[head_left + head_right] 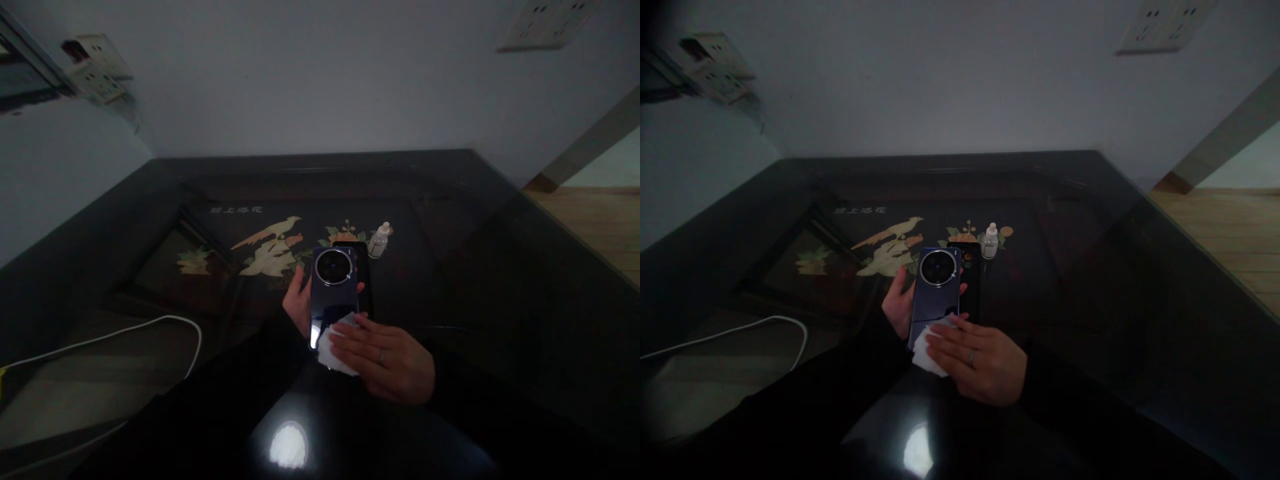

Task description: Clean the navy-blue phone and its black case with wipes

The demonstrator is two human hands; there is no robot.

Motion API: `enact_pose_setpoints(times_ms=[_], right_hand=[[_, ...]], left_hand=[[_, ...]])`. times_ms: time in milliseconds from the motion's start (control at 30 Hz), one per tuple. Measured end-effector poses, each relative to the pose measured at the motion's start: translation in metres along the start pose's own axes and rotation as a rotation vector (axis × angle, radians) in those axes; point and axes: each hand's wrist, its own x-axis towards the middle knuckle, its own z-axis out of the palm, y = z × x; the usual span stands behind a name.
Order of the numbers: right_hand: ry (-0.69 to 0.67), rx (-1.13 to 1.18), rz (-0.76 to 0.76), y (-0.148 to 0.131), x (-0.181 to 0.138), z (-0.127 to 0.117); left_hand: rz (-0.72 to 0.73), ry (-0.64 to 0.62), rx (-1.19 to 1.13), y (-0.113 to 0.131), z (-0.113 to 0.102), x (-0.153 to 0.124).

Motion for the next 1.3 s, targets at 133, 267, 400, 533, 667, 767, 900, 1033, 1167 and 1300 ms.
enact_pose_setpoints(times_ms=[133, 267, 400, 533, 667, 767, 900, 1033, 1167, 1300], right_hand=[[-0.037, 0.020, -0.077, -0.002, -0.007, -0.004], [-0.014, 0.025, -0.087, 0.009, -0.026, -0.014], [0.252, -0.072, 0.335, 0.039, -0.052, -0.020], [0.216, -0.226, 0.609, 0.064, -0.066, -0.013], [0.027, -0.183, 0.604, 0.063, -0.064, -0.001], [0.025, -0.110, 0.546, 0.056, -0.058, -0.001], [0.245, -0.058, 0.532, 0.045, -0.048, -0.010], [0.405, 0.111, 0.621, 0.022, -0.018, -0.016], [0.480, 0.377, 0.806, -0.009, 0.028, -0.015], [0.391, 0.486, 0.834, -0.027, 0.060, -0.010]], left_hand=[[-0.007, -0.062, -0.023, 0.001, -0.002, -0.001], [-0.033, -0.023, -0.043, 0.008, 0.000, -0.001], [-0.071, -0.012, -0.019, 0.017, 0.002, -0.001], [-0.068, -0.045, 0.020, 0.015, 0.003, -0.004], [-0.054, -0.088, 0.093, 0.009, 0.003, -0.008], [-0.034, -0.080, 0.137, 0.008, 0.003, -0.010], [0.000, -0.016, 0.133, 0.009, 0.008, -0.008], [0.040, 0.191, 0.144, 0.014, 0.024, -0.003], [0.057, 0.355, 0.267, 0.016, 0.036, 0.001], [0.247, 0.318, 0.405, 0.012, 0.043, -0.002]])
